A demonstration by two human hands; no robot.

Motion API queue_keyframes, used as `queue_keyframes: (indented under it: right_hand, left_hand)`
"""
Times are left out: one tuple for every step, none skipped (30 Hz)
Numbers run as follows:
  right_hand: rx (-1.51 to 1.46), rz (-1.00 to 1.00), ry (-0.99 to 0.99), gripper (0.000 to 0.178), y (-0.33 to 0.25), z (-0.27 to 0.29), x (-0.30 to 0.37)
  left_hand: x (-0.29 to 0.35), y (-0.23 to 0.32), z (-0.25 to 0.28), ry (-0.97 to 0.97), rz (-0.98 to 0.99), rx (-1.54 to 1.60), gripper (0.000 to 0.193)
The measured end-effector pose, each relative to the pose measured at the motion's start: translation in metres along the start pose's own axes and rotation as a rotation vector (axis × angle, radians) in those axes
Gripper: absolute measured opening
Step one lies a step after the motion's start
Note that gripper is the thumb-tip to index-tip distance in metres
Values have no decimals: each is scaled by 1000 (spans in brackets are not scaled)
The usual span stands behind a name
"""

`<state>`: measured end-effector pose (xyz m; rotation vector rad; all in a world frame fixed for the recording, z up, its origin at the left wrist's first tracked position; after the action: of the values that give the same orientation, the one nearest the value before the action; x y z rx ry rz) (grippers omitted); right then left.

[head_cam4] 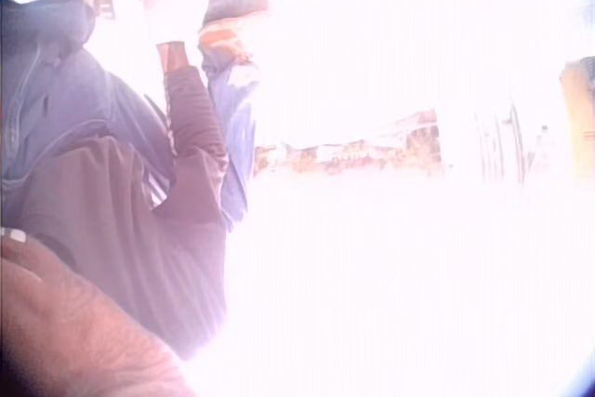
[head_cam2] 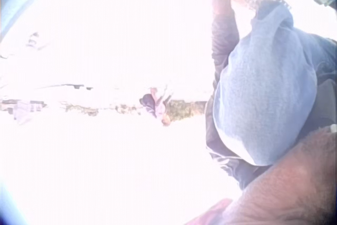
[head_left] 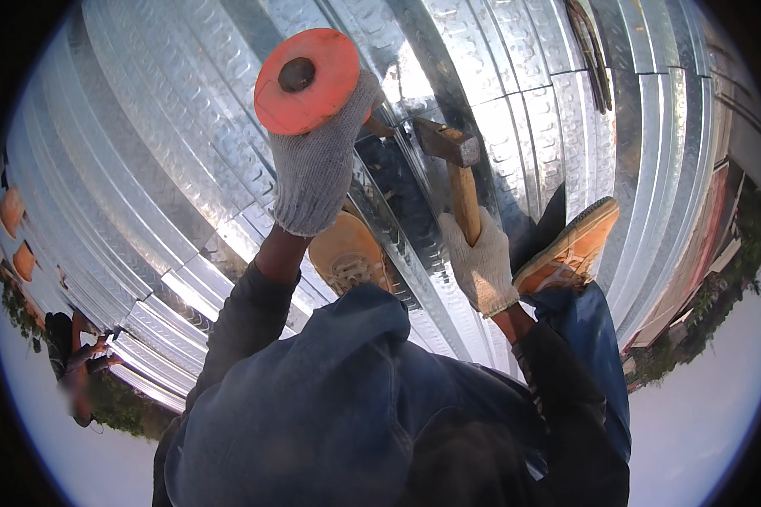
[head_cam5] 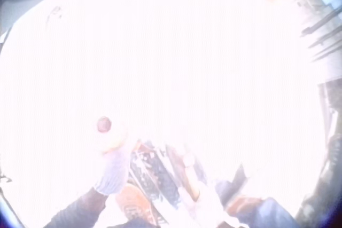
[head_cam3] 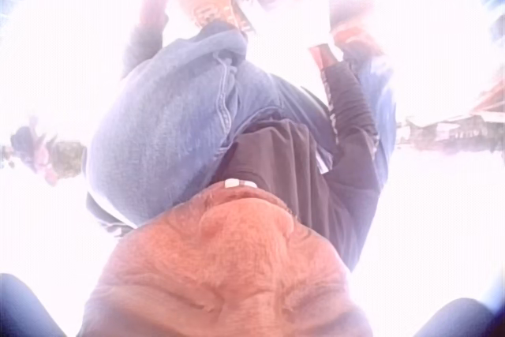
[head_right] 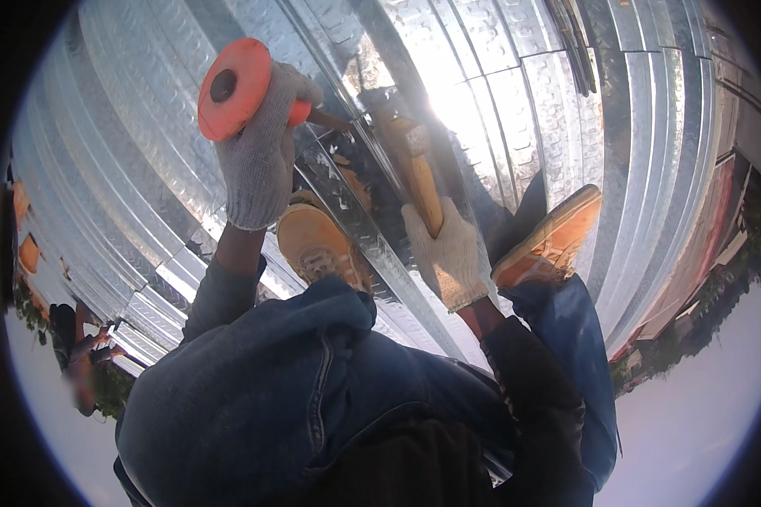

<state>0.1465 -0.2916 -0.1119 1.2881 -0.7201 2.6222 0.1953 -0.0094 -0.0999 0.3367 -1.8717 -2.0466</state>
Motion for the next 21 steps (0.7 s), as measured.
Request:
queue_keyframes:
  right_hand:
    - [15, -9, -11, 43, -2, 2, -2]
    - [30, -17, -22, 43, -4, 4, -3]
    - [47, -26, -32, 42, -7, 8, -4]
    - [1, 6, -3, 41, -12, 11, -4]
    - [-44, 38, 26, 40, -17, 14, -4]
    - [-89, 70, 56, 40, -22, 18, -4]
    - [-93, 102, 77, 40, -28, 25, -6]
    - [-98, 135, 100, 40, -35, 34, -10]
    - [-99, 167, 122, 40, -44, 46, -14]
    - [-88, 180, 164, 42, -56, 62, -17]
    - [-113, 178, 225, 43, -69, 76, -24]
    - [-24, 277, 303, 43, -81, 96, -30]
    - [45, 389, 358, 43, -89, 112, -36]
    - [117, 331, 313, 43, -102, 132, -38]
    - [176, 271, 269, 43, -109, 150, -39]
    - [200, 317, 275, 44, -105, 164, -44]
    - [246, 341, 296, 44, -97, 178, -49]
    - [336, 315, 248, 43, -96, 185, -51]
    - [442, 282, 216, 43, -101, 198, -43]
    - [560, 286, 206, 42, -107, 211, -34]
    - [665, 305, 187, 41, -111, 219, -27]
  left_hand:
    - [-4, 0, 3, -49, -70, -3, 17]
    - [-5, -4, 6, -32, -46, 14, 16]
    - [1, -8, 7, 2, 25, 38, 16]
    - [10, -6, 5, 62, 150, 74, 15]
    - [15, -5, 3, 86, 218, 94, 15]
    - [17, -5, 1, 112, 279, 123, 15]
    - [20, -2, 4, 143, 336, 135, 14]
    - [24, 0, 4, 163, 378, 150, 14]
    - [26, 1, 4, 181, 405, 165, 14]
    - [26, -1, 3, 196, 441, 178, 14]
    - [28, -5, 3, 208, 467, 192, 14]
    - [28, -8, 2, 209, 475, 229, 14]
    - [34, -16, 7, 223, 484, 241, 13]
    - [34, -19, 6, 215, 458, 277, 12]
    - [32, -19, 4, 202, 429, 302, 11]
    - [32, -16, 4, 197, 406, 322, 10]
    - [33, -15, 5, 215, 429, 365, 10]
    - [35, -10, 9, 245, 459, 391, 10]
    - [36, -7, 11, 267, 487, 438, 10]
    - [37, -8, 12, 278, 458, 489, 11]
    - [41, -11, 17, 298, 423, 520, 12]
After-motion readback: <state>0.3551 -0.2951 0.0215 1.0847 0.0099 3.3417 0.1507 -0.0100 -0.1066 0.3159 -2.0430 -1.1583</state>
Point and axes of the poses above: each hand's wrist, its own x-axis away from the middle knuckle, its own z-axis out of the back of the hand, y = z × x, the point moved 5 cm from there along -x, towards the middle knuckle, and after that the axes turned 7 degrees about x, right-handed, at the moved point
